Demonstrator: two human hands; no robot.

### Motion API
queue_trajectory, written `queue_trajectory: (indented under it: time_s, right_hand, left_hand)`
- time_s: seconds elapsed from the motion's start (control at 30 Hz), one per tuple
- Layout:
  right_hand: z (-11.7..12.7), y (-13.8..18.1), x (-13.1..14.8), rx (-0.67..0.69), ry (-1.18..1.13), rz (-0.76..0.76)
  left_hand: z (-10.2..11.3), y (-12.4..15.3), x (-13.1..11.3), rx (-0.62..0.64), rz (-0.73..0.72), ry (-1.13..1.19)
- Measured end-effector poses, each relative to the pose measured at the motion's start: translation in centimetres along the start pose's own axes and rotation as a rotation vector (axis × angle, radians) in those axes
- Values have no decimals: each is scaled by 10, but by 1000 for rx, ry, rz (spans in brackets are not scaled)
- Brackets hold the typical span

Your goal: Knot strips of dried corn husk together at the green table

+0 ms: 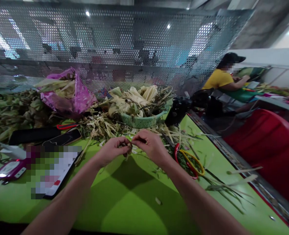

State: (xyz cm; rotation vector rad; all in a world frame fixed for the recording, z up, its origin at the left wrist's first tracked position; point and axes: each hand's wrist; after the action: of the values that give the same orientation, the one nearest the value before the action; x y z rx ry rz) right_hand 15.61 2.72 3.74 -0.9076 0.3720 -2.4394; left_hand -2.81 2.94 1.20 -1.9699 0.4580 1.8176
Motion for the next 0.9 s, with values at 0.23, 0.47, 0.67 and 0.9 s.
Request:
queue_trajectory:
  time_s: [0.23, 0.47, 0.67, 0.9]
  right_hand:
    - [-15, 3, -6, -52, -218, -123]
    - [-16, 11, 6, -56, 373, 200]
    - [-19, 14, 7, 8, 623, 293]
    - [-9, 8, 0, -10, 346, 192]
  left_hand:
    - [1, -2, -2, -176, 42, 515]
    - [0, -7, 5, -366, 1, 269]
    - [-6, 0, 9, -366, -77, -315]
    - [-3, 2, 4, -133, -88, -361]
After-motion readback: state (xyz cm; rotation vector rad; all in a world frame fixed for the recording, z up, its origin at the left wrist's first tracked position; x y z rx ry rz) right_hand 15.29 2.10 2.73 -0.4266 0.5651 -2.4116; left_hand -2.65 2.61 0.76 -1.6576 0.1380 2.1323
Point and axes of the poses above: each hand's wrist, its own y-axis away from the middle knuckle, its own z-axis out of the back of the hand, x = y × z, and after that the axes turned 8 degrees about y, right-handed
